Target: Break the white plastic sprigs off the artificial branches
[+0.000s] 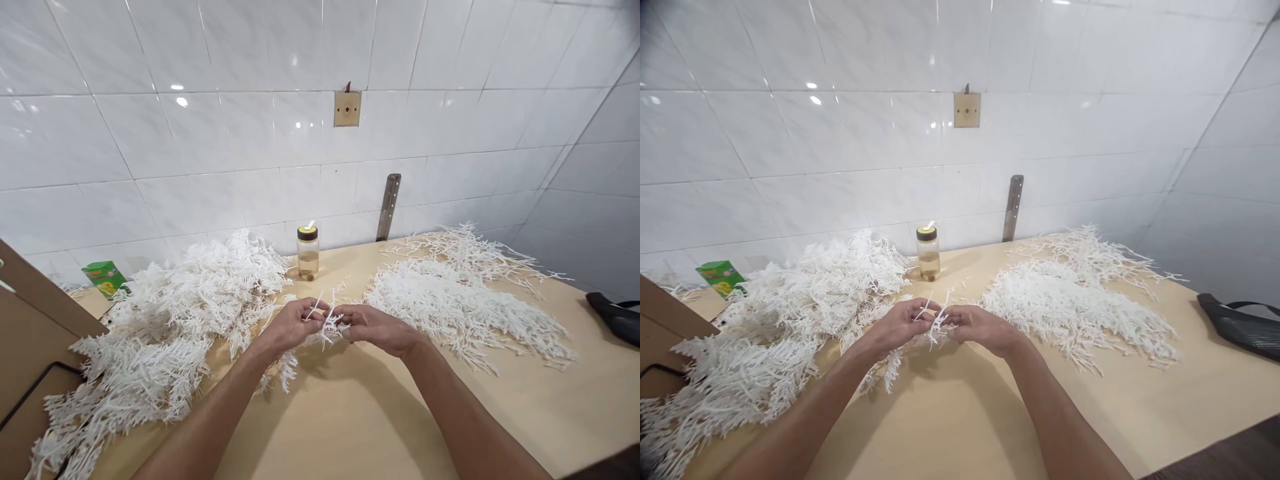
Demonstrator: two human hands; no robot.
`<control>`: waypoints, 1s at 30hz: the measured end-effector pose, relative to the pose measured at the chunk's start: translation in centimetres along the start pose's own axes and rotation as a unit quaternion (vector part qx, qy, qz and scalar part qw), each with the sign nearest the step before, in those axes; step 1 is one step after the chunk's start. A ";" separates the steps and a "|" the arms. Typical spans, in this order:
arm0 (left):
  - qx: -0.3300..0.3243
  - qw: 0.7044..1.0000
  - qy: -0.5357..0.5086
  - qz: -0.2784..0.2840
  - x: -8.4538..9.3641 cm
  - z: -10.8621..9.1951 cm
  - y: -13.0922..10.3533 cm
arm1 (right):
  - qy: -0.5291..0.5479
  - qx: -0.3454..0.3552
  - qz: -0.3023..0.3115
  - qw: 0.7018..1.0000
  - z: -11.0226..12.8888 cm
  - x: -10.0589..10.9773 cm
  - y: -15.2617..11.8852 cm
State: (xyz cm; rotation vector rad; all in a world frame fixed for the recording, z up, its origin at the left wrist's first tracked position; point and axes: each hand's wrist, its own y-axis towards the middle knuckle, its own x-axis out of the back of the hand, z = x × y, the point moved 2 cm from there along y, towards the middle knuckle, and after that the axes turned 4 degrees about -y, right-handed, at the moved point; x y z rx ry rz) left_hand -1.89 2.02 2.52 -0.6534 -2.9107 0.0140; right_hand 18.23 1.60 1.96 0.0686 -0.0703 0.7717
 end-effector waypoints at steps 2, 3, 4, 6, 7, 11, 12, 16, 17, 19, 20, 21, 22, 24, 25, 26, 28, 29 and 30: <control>0.002 1.000 0.013 0.006 -0.1 -0.1 0.0 | 0.022 -0.005 -0.006 1.000 -0.4 0.1 0.2; 0.003 1.000 0.018 0.010 -0.2 -0.2 -0.1 | 0.030 -0.014 -0.023 0.999 -0.8 0.1 0.5; 0.004 1.000 0.024 0.015 -0.3 -0.3 -0.2 | 0.036 -0.025 -0.048 0.998 -1.3 0.0 0.8; 0.004 0.999 0.037 0.024 -0.5 -0.7 -0.5 | 0.048 -0.048 -0.108 0.992 -2.1 -0.4 1.6; 0.001 0.999 0.046 0.023 -0.6 -0.9 -0.6 | 0.054 -0.054 -0.136 0.988 -2.5 -0.6 2.0; -0.014 0.995 0.086 -0.045 0.3 -1.5 -0.7 | 0.090 -0.055 -0.222 0.969 -2.6 -0.7 2.6; -0.012 0.993 0.103 -0.060 0.6 -1.5 -0.7 | 0.096 -0.050 -0.235 0.966 -2.5 -0.5 2.4; -0.007 0.982 0.185 -0.042 1.2 -1.4 -0.6 | 0.116 -0.036 -0.218 0.968 -1.8 0.0 1.7; -0.005 0.982 0.189 -0.024 1.2 -1.3 -0.6 | 0.120 -0.038 -0.211 0.969 -1.7 0.0 1.6; 0.004 0.986 0.169 0.006 1.2 -1.1 -0.6 | 0.129 -0.047 -0.210 0.968 -1.6 0.2 1.4; 0.008 0.988 0.155 0.015 1.3 -1.0 -0.5 | 0.131 -0.048 -0.214 0.967 -1.6 0.2 1.4; 0.011 0.990 0.141 0.021 1.3 -0.9 -0.5 | 0.132 -0.048 -0.219 0.966 -1.6 0.3 1.3; 0.014 0.992 0.127 0.025 1.5 -0.9 -0.5 | 0.131 -0.048 -0.225 0.964 -1.6 0.4 1.3; 0.028 0.993 0.105 0.044 1.7 -1.0 -0.5 | 0.121 -0.047 -0.238 0.962 -1.4 0.7 1.2; 0.038 0.992 0.098 0.064 1.7 -1.1 -0.6 | 0.113 -0.044 -0.246 0.962 -1.3 0.8 1.1; 0.048 0.990 0.098 0.086 1.7 -1.2 -0.7 | 0.102 -0.039 -0.256 0.960 -1.2 1.0 1.0; 0.062 0.983 0.116 0.130 1.6 -1.5 -1.0 | 0.072 -0.025 -0.287 0.955 -0.9 1.4 0.8; 0.066 0.978 0.130 0.147 1.5 -1.6 -1.1 | 0.052 -0.018 -0.305 0.951 -0.8 1.5 0.8; 0.067 0.974 0.147 0.161 1.4 -1.7 -1.2 | 0.032 -0.014 -0.324 0.945 -0.8 1.6 0.8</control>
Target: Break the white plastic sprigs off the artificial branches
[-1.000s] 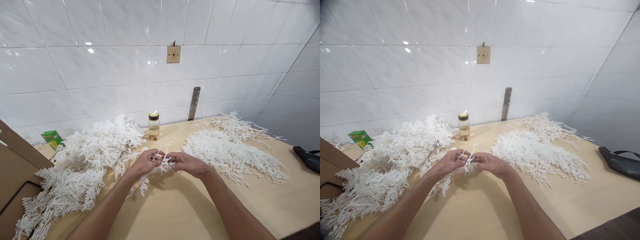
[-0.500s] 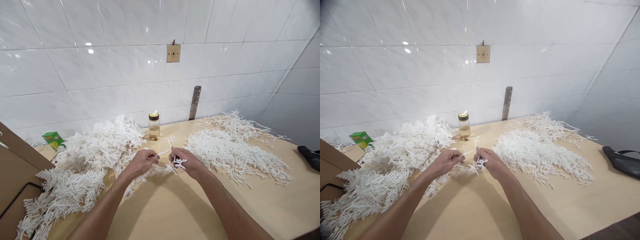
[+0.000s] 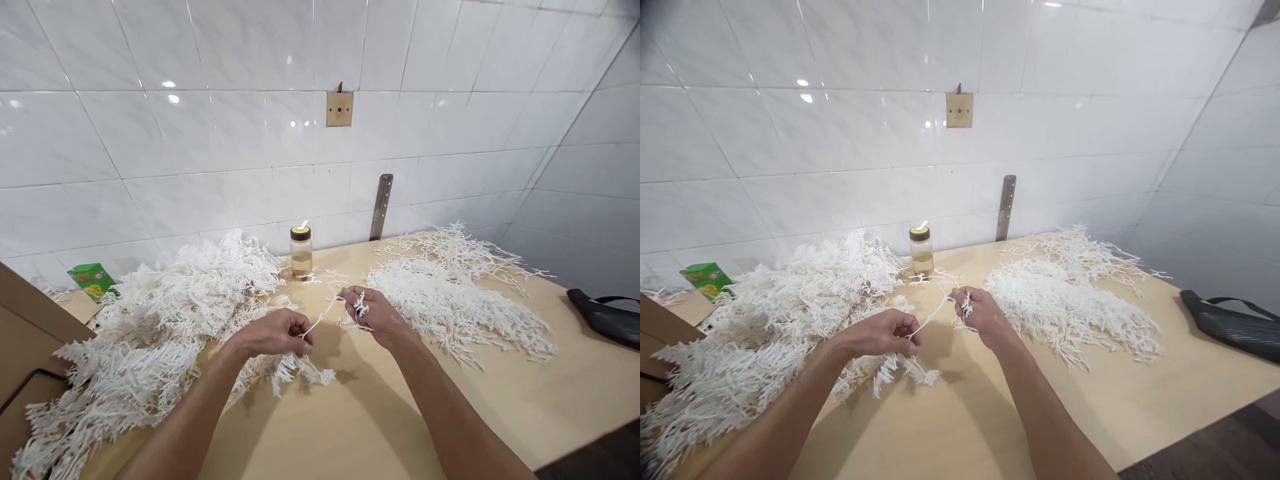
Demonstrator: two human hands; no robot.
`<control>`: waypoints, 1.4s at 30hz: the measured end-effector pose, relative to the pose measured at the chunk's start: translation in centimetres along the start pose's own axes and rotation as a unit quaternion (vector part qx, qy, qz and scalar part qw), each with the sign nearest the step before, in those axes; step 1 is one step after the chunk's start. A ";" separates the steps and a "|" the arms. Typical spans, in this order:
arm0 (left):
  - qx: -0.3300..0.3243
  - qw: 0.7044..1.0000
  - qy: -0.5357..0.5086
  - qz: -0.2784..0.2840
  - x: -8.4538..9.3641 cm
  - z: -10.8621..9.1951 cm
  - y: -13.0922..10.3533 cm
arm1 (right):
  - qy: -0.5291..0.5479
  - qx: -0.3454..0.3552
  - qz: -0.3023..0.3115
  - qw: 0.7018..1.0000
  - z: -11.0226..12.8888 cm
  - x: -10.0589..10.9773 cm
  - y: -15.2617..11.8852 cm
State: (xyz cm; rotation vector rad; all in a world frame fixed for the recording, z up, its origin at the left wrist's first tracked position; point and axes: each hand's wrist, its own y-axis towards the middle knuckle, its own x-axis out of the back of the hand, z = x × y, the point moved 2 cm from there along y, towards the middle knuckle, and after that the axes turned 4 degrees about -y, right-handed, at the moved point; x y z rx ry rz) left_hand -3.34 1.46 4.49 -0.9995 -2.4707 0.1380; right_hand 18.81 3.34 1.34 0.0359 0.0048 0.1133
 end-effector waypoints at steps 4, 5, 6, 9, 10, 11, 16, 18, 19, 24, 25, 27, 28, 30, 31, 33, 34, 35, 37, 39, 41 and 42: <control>0.007 1.000 0.012 0.026 -0.1 0.2 0.0 | -0.046 -0.009 -0.012 0.999 -0.7 -0.7 0.2; 0.005 1.000 -0.007 0.024 0.0 0.3 0.0 | -0.049 -0.018 -0.003 0.999 -1.1 -1.0 0.3; -0.001 0.999 -0.032 0.016 0.2 0.5 0.1 | -0.049 -0.025 0.009 0.998 -1.5 -1.3 0.4; -0.030 0.994 -0.091 -0.049 1.0 1.0 0.3 | -0.052 -0.038 0.044 0.997 -3.0 -2.1 0.9; -0.033 0.992 -0.104 -0.071 1.2 1.2 0.4 | -0.051 -0.045 0.056 0.996 -3.5 -2.2 1.1; -0.029 0.989 -0.115 -0.088 1.3 1.3 0.5 | -0.048 -0.051 0.066 0.995 -3.9 -2.2 1.4; -0.006 0.976 -0.197 -0.090 1.0 1.8 1.0 | -0.074 -0.071 0.093 0.990 -4.5 -1.0 2.3; -0.018 0.972 -0.214 -0.093 0.9 2.0 1.2 | -0.113 -0.065 0.078 0.988 -3.8 -0.1 2.2; -0.021 0.972 -0.216 -0.096 0.9 2.0 1.2 | -0.134 -0.050 0.045 0.989 -3.3 0.3 2.0; -0.009 0.970 -0.216 -0.107 0.9 1.9 1.1 | -0.146 0.065 -0.103 0.982 0.3 1.3 0.2; -0.006 0.969 -0.219 -0.112 0.9 1.8 1.0 | -0.152 0.082 -0.065 0.983 0.8 0.9 -0.1; -0.006 0.966 -0.228 -0.121 0.8 1.6 1.0 | -0.194 0.104 0.031 0.975 1.2 0.1 -0.6; -0.010 0.965 -0.232 -0.125 0.7 1.5 1.0 | -0.219 0.109 0.065 0.967 1.1 -0.3 -0.7; -0.023 0.961 -0.242 -0.133 0.5 1.4 1.2 | -0.251 0.103 0.096 0.958 0.6 -0.7 -0.7; -0.031 0.959 -0.247 -0.139 0.3 1.4 1.3 | -0.252 0.092 0.095 0.959 0.2 -0.7 -0.5; -0.036 0.953 -0.263 -0.147 -0.3 1.4 1.7 | -0.230 0.067 0.073 0.968 -0.4 -0.8 -0.2; -0.030 0.949 -0.276 -0.150 -0.6 1.4 1.9 | -0.213 0.056 0.054 0.974 -0.7 -0.8 -0.1; -0.018 0.944 -0.292 -0.153 -1.0 1.5 2.1 | -0.196 0.048 0.034 0.979 -0.8 -0.8 0.0; 0.009 0.933 -0.323 -0.157 -1.6 1.8 2.5 | -0.169 0.040 0.006 0.985 -0.8 -1.0 0.0; 0.019 0.926 -0.345 -0.154 -2.0 2.0 2.8 | -0.151 0.035 0.007 0.988 -0.6 -1.3 -0.1; 0.020 0.923 -0.354 -0.147 -2.3 2.2 3.0 | -0.124 0.028 0.021 0.992 -0.5 -1.6 -0.1; 0.022 0.923 -0.355 -0.144 -2.4 2.3 3.1 | -0.108 0.026 0.023 0.994 -0.5 -1.6 -0.1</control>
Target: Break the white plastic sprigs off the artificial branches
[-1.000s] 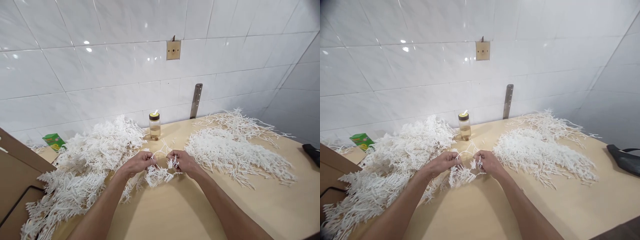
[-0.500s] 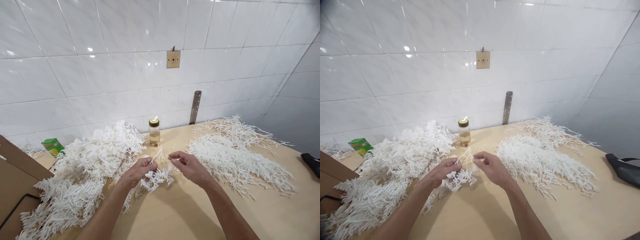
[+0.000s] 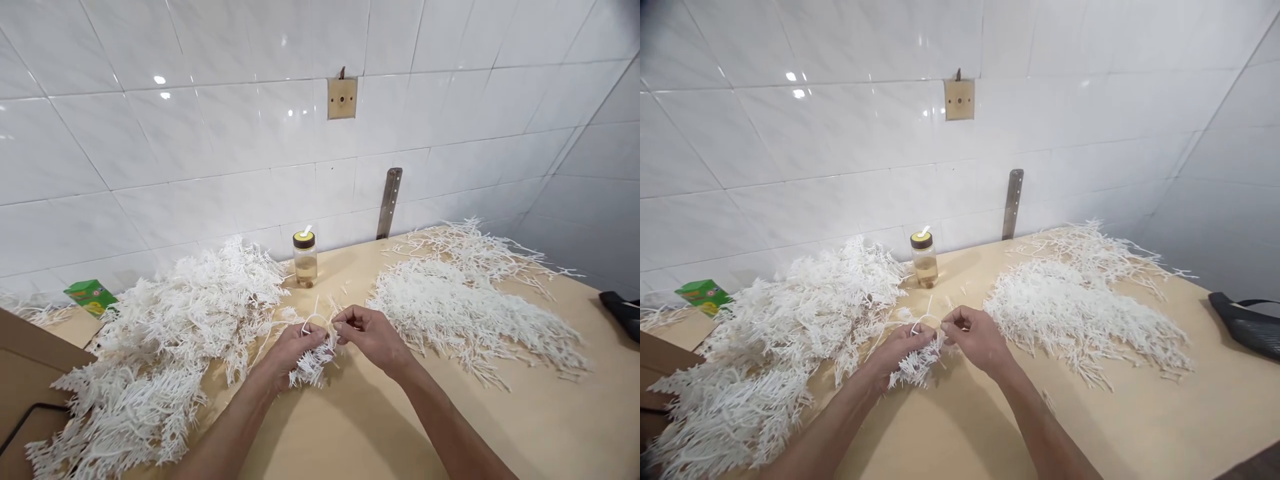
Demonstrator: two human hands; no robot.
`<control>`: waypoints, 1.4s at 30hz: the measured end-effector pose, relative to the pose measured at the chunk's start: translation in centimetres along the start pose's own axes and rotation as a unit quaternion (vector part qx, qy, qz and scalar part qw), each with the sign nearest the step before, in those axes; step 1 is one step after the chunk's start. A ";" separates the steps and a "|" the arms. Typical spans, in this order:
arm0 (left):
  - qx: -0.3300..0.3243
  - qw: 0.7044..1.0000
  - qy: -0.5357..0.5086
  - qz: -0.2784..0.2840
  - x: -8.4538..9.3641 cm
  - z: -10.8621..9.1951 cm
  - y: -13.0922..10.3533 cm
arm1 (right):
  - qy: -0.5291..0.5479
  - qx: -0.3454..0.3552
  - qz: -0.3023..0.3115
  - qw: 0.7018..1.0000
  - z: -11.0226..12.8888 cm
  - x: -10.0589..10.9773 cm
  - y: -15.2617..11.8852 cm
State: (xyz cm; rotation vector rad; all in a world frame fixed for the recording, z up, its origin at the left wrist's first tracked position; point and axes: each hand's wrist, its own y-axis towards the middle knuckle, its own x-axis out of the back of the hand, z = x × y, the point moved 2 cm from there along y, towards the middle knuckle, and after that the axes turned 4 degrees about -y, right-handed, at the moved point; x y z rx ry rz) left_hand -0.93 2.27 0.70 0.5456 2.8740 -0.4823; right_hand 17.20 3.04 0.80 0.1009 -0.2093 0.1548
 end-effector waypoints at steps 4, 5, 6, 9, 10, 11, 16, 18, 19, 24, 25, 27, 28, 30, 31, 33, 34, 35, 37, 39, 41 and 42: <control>0.001 1.000 0.015 -0.004 -0.1 0.6 0.3 | 0.050 0.011 -0.032 0.998 -0.3 -0.1 0.1; -0.008 1.000 0.026 -0.006 -0.1 0.6 0.3 | 0.056 0.013 -0.036 0.998 -0.4 -0.2 0.2; -0.023 0.999 0.041 -0.010 -0.2 0.6 0.3 | 0.062 0.013 -0.035 0.997 -0.4 -0.2 0.2; -0.058 0.995 0.077 -0.016 -0.5 0.5 0.2 | 0.067 0.009 -0.022 0.997 -0.2 -0.5 0.2; -0.057 0.995 0.080 -0.018 -0.6 0.5 0.1 | 0.062 0.009 -0.021 0.998 -0.1 -0.5 0.2; -0.052 0.995 0.077 -0.020 -0.7 0.6 0.1 | 0.052 0.008 -0.020 0.998 0.1 -0.4 0.1; -0.055 0.997 0.028 -0.047 -1.1 1.0 0.1 | 0.008 -0.015 0.007 1.000 0.7 0.2 0.0; -0.075 0.995 0.026 -0.066 -1.1 0.9 0.1 | -0.011 -0.015 0.012 1.000 0.6 0.5 -0.1; -0.082 0.993 0.028 -0.078 -1.1 0.8 0.0 | -0.024 -0.011 0.012 1.000 0.4 0.7 -0.1; -0.119 0.984 0.088 -0.104 -1.0 0.6 -0.1 | -0.101 0.018 0.050 0.993 0.2 0.9 -0.6; -0.131 0.981 0.105 -0.101 -1.1 0.6 -0.1 | -0.119 0.031 0.063 0.990 0.4 1.0 -0.6; -0.150 0.975 0.136 -0.092 -1.1 0.8 0.1 | -0.152 0.050 0.090 0.983 0.7 1.0 -0.7; -0.155 0.973 0.149 -0.089 -1.1 0.9 0.2 | -0.164 0.053 0.101 0.980 0.8 0.9 -0.6; -0.157 0.969 0.170 -0.087 -1.1 1.1 0.4 | -0.177 0.051 0.115 0.976 0.9 0.8 -0.4; -0.154 0.968 0.177 -0.088 -1.1 1.2 0.5 | -0.180 0.048 0.113 0.976 0.9 0.7 -0.3; -0.147 0.968 0.178 -0.095 -1.1 1.2 0.5 | -0.182 0.041 0.098 0.978 0.9 0.5 0.0; -0.143 0.969 0.174 -0.098 -1.1 1.1 0.5 | -0.182 0.036 0.087 0.979 0.9 0.5 0.1; -0.140 0.971 0.168 -0.098 -1.1 1.0 0.5 | -0.183 0.032 0.076 0.980 0.9 0.4 0.2; -0.133 0.976 0.145 -0.095 -1.1 0.8 0.3 | -0.188 0.030 0.060 0.980 1.1 0.3 0.2; -0.120 0.982 0.118 -0.085 -1.2 0.6 0.2 | -0.188 0.031 0.048 0.980 1.3 0.2 0.3; -0.106 0.986 0.103 -0.081 -1.4 0.5 0.2 | -0.176 0.023 0.036 0.983 1.3 0.1 0.3; -0.101 0.986 0.100 -0.083 -1.4 0.5 0.3 | -0.168 0.019 0.029 0.985 1.2 0.1 0.3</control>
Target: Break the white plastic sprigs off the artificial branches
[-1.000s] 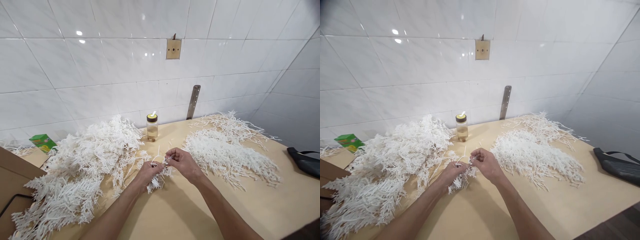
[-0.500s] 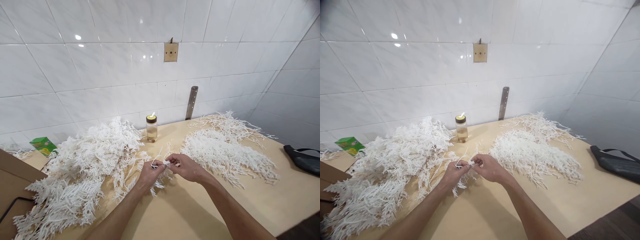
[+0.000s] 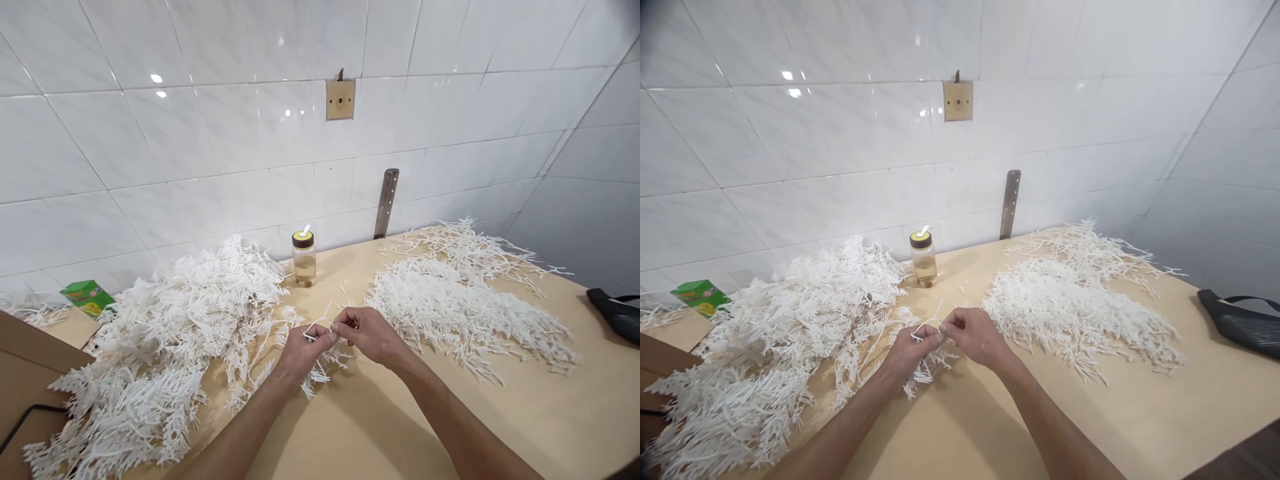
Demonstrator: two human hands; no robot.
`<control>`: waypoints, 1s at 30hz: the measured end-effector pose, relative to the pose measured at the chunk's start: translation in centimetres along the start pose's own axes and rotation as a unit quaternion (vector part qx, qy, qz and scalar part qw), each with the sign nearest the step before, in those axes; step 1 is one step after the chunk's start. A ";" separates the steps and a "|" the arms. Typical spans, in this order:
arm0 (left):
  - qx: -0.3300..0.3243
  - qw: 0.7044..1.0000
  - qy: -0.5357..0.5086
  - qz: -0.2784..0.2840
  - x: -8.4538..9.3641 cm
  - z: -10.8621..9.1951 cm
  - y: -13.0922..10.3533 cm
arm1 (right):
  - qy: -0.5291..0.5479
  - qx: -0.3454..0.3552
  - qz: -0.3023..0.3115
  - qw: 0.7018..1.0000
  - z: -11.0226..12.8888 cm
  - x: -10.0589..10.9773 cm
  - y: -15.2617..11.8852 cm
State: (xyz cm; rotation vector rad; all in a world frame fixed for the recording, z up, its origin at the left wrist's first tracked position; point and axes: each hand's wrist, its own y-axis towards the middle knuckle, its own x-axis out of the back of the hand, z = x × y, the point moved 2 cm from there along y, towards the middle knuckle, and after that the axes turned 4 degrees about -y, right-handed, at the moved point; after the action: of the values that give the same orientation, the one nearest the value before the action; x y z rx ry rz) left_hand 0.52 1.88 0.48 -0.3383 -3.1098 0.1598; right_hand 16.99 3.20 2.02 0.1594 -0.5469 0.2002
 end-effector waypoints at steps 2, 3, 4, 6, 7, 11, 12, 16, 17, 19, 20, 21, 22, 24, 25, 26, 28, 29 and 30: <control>0.005 1.000 0.000 -0.013 0.0 0.1 0.1 | 0.004 -0.002 -0.007 1.000 -0.3 -0.1 0.0; 0.006 1.000 -0.002 -0.020 0.0 0.1 0.1 | -0.004 0.003 -0.008 1.000 -0.4 -0.2 0.0; 0.008 1.000 -0.004 -0.022 0.0 0.2 0.2 | -0.017 0.013 -0.010 1.000 -0.4 -0.2 -0.1; 0.020 1.000 -0.013 -0.007 0.1 0.3 0.3 | -0.054 0.032 -0.018 0.998 -0.4 -0.4 -0.3; 0.030 0.999 -0.018 0.010 0.1 0.4 0.3 | -0.078 0.040 -0.027 0.996 -0.3 -0.5 -0.4; 0.063 0.996 -0.036 0.053 0.3 0.4 0.3 | -0.188 0.087 -0.071 0.976 -0.1 -1.1 -0.6; 0.067 0.996 -0.035 0.053 0.4 0.5 0.2 | -0.215 0.098 -0.086 0.968 -0.3 -1.1 -0.5; 0.048 0.997 -0.016 0.064 0.1 0.6 -0.2 | -0.269 0.066 -0.204 0.939 -2.0 1.2 0.3; 0.039 0.997 -0.009 0.062 0.0 0.6 -0.3 | -0.264 0.048 -0.242 0.932 -2.6 2.2 0.5; 0.023 0.999 0.005 0.041 -0.1 0.7 -0.4 | -0.245 0.020 -0.280 0.928 -3.6 4.0 0.5; 0.019 0.999 0.014 0.028 -0.1 0.7 -0.3 | -0.236 0.008 -0.286 0.929 -4.0 4.7 0.4; 0.014 0.999 0.023 0.020 -0.1 0.8 -0.3 | -0.230 -0.002 -0.282 0.931 -4.2 5.2 0.2; 0.009 0.999 0.031 0.016 -0.1 0.8 -0.3 | -0.230 -0.011 -0.275 0.933 -4.3 5.5 -0.1; 0.000 0.999 0.041 0.015 0.0 1.0 -0.1 | -0.233 -0.026 -0.262 0.936 -3.9 5.5 -0.8; -0.003 0.999 0.044 0.017 0.0 1.1 -0.1 | -0.229 -0.028 -0.249 0.941 -3.4 5.3 -1.1; -0.005 0.999 0.046 0.019 0.0 1.1 0.0 | -0.216 -0.023 -0.224 0.950 -2.8 4.9 -1.4; -0.011 0.998 0.051 0.027 0.0 1.2 0.1 | -0.173 0.005 -0.141 0.975 -1.5 3.7 -1.8; -0.016 0.998 0.056 0.031 0.0 1.2 0.2 | -0.151 0.026 -0.090 0.984 -0.9 2.9 -1.9; -0.022 0.997 0.061 0.034 0.0 1.2 0.2 | -0.137 0.043 -0.047 0.989 -0.3 2.3 -2.0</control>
State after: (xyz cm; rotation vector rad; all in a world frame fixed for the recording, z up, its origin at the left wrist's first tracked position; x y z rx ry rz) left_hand 0.54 1.96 -0.73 -0.4381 -2.9871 0.0676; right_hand 19.53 1.69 2.75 0.2979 -0.8030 0.1103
